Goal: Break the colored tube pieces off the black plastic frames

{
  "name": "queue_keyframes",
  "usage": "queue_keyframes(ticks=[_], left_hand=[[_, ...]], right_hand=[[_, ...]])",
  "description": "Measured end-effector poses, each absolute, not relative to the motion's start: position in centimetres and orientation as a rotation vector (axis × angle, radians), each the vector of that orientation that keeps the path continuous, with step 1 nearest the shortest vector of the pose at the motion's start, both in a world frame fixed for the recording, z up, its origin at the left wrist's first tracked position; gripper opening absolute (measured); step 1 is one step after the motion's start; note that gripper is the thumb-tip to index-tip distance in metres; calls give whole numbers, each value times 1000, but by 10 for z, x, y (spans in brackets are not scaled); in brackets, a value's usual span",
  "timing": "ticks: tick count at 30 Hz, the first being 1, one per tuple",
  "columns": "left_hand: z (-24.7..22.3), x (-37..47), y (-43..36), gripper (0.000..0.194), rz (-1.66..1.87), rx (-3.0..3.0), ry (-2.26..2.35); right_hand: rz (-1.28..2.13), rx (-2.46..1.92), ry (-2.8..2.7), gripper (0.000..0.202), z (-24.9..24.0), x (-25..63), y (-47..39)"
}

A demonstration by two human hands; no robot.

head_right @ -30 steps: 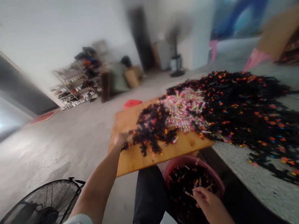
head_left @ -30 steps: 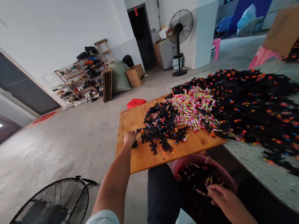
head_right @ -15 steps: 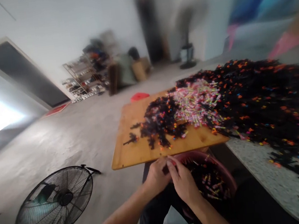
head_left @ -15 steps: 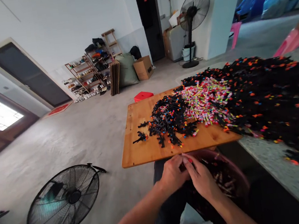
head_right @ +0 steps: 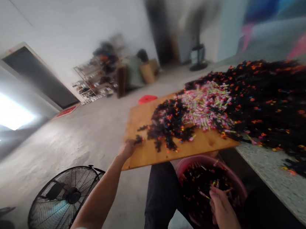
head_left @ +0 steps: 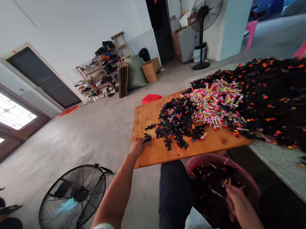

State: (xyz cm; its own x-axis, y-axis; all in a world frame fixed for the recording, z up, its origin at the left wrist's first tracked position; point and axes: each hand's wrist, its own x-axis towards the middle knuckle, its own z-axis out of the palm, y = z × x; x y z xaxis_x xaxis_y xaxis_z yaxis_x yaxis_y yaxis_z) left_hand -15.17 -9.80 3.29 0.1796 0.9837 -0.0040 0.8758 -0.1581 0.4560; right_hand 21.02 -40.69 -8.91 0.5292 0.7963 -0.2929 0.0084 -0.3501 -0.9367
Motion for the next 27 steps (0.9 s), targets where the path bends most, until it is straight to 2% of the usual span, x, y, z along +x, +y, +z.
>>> queue_keyframes(ticks=[3,10,17,22,25,27], left_hand=[[33,-145,-97,34,517,1876,1671],[28,-109,-106,38,704,1457,1438],[30,-84,-127,23,998,1340,1455],[42,-78,-121,21,1147,1237,1501],[57,-74,-119,26,1273,1168,1507],[66,-64,-128,34,1319,1039,1326]], right_hand=[[1146,-1651,-513,49,-91,214,-410],[1254,-1643,-680,51,-88,210,-400],[1287,-1615,-729,49,-89,209,-407],[1290,-1605,-747,51,-86,206,-406],[1261,-1579,-768,57,-80,201,-404],[1212,-1537,-794,59,-67,198,-400]])
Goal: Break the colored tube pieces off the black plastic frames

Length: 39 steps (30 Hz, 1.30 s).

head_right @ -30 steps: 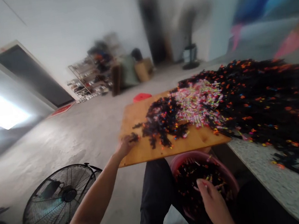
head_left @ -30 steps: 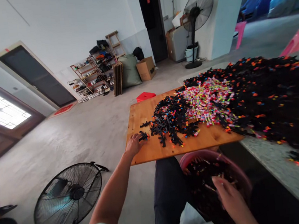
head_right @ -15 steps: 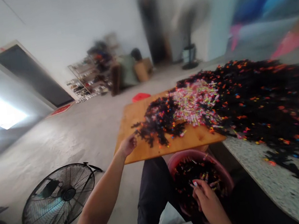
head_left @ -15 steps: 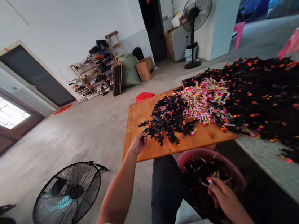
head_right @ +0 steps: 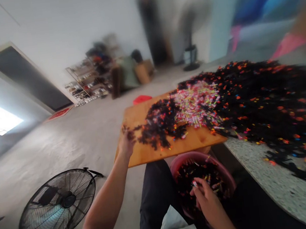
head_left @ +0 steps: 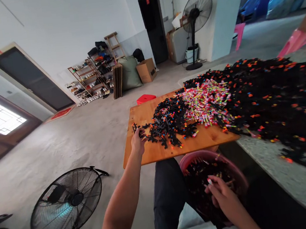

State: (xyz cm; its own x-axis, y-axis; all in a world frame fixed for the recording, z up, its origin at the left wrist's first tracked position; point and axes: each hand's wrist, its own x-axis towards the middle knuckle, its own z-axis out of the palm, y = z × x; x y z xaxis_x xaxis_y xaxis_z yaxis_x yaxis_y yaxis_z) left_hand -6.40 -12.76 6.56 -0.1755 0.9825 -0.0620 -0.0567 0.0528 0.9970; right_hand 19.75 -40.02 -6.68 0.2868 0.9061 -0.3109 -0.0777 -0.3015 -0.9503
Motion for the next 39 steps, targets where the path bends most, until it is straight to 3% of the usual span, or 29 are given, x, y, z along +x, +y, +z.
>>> queue_keyframes(ticks=[4,12,28,35,39], left_hand=[[70,-17,-179,42,1117,644,716],[69,81,-267,46,1010,592,629],[67,99,-282,49,1143,922,909],[78,99,-285,42,1218,1012,943],[72,99,-287,30,1356,1134,1034]], right_hand=[[1136,-1376,-856,49,-16,195,-386],[1006,-1171,-980,36,68,188,-357],[1101,-1093,-816,32,60,185,-359],[861,-1284,-968,34,56,182,-367],[611,-1411,-1131,26,51,186,-369]])
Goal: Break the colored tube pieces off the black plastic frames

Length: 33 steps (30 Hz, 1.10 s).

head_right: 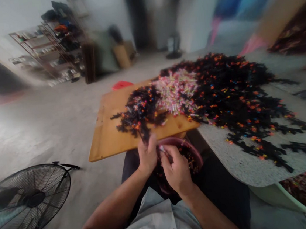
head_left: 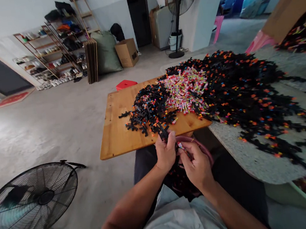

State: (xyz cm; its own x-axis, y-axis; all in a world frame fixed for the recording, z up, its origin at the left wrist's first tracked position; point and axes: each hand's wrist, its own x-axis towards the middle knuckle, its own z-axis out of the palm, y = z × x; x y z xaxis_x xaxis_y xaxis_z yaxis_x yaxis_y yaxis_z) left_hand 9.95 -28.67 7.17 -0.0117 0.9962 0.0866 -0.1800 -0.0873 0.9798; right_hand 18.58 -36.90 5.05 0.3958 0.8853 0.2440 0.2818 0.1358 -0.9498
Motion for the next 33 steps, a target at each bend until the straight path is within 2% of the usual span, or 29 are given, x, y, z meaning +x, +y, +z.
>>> queue_keyframes(ticks=[2,4,10,13,16,24,28,33], left_hand=[[67,100,-288,26,1388,1169,1077],[63,101,-289,26,1383,1152,1101],[57,106,-291,46,1095,852,957],[55,107,-290,48,989,756,898],[54,106,-289,45,978,808,923],[54,99,-292,36,1208,1193,1086],[52,100,-295,41,1260,1146,1078],[51,102,-296,53,1161,1004,959]], right_hand=[[568,-1433,-1158,23,49,188,-370],[667,-1405,-1135,24,49,189,-370],[1090,-1157,-859,29,46,190,-366],[1199,-1064,-749,28,45,191,-364],[1168,-1104,-775,27,46,192,-367],[716,-1424,-1179,24,40,194,-376],[821,-1390,-1124,24,42,189,-375],[1033,-1289,-923,30,50,180,-375]])
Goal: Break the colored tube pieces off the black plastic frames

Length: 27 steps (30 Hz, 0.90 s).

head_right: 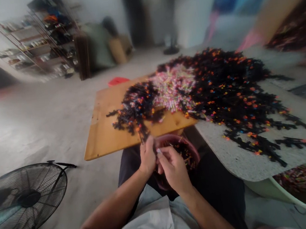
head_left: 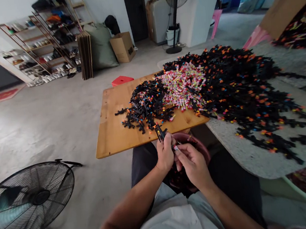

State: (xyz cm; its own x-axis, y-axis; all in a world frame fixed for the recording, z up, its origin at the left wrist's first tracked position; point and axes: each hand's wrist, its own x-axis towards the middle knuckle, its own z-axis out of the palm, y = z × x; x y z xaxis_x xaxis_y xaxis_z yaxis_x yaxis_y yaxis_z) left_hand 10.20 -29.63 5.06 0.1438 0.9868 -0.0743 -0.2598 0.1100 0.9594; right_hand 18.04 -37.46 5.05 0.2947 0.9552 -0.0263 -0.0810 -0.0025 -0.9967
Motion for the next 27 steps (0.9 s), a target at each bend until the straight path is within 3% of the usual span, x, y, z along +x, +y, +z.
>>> queue_keyframes(ticks=[8,14,16,20,22,25,27], left_hand=[[49,100,-295,59,1163,1084,785],[27,91,-298,46,1079,1091,844],[15,75,-299,33,938,1126,857],[3,24,-285,29,496,1450,918],[6,1,-265,15,582,1581,1047],[18,-12,-223,11,859,1653,1386],[26,-8,-194,12,806,1781,1572]], right_hand=[[1125,-1227,-925,30,48,179,-377],[1118,-1285,-1097,31,36,188,-379],[1101,-1411,-1153,30,25,206,-380],[968,-1761,-1314,22,-16,256,-386],[969,-1843,-1472,16,-37,275,-386],[881,-1867,-1680,17,-49,287,-363],[661,-1893,-1742,24,-42,286,-331]])
